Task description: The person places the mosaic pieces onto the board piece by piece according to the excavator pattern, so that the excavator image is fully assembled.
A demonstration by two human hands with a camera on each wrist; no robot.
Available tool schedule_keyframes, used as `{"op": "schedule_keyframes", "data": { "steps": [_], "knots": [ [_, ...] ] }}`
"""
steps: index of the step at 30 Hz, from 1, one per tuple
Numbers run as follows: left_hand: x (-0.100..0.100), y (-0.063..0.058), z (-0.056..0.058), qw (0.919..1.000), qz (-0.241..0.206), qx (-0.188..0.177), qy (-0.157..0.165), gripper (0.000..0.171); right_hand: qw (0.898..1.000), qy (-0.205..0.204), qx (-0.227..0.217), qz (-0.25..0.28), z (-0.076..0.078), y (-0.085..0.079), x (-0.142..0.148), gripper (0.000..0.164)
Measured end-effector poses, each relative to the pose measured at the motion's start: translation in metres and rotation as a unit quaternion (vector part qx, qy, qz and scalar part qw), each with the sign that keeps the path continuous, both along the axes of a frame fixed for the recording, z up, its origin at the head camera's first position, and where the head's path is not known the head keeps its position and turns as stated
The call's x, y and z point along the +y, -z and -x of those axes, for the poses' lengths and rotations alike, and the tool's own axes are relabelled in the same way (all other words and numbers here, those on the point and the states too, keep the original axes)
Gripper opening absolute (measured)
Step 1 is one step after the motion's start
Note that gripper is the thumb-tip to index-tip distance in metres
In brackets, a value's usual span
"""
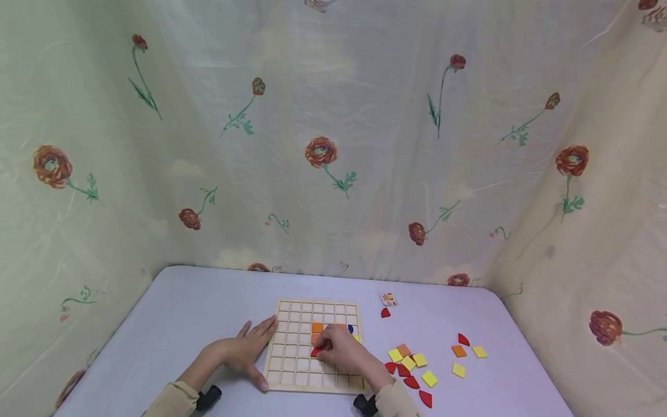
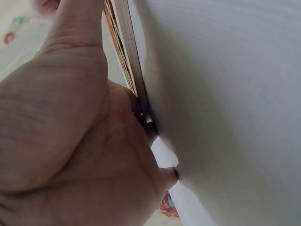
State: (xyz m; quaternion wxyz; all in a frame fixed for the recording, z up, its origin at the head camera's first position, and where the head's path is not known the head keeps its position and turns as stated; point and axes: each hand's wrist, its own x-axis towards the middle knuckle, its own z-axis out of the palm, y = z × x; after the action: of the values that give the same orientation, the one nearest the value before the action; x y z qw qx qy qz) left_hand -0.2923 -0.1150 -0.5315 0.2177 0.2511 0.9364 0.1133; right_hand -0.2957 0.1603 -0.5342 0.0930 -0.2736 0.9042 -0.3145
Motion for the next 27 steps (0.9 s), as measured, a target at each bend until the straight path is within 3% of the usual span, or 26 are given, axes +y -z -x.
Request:
{"op": "schedule_keyframes", "data": {
  "steps": [6,16,24,27],
  "knots": [
    [0.000,0.001,0.000,1.0000,0.001,0.000,0.000,0.137,1.000,0.009,0.016,-0.025,-0.003,0.000,-0.003,0.010],
    [-0.002,0.000,0.001,1.0000,0.000,-0.005,0.001,0.138,0.999,0.048,-0.018,0.006,-0.004,-0.001,0.001,0.013],
    [-0.002,0.003,0.002,0.9999,-0.006,-0.009,-0.001,0.139,0.992,0.114,-0.040,0.022,-0.017,-0.015,0.046,0.023],
    [-0.001,0.002,0.002,0.9999,-0.006,-0.016,-0.001,0.141,0.987,0.143,-0.076,0.017,-0.027,-0.020,0.075,0.031]
  ]
}}
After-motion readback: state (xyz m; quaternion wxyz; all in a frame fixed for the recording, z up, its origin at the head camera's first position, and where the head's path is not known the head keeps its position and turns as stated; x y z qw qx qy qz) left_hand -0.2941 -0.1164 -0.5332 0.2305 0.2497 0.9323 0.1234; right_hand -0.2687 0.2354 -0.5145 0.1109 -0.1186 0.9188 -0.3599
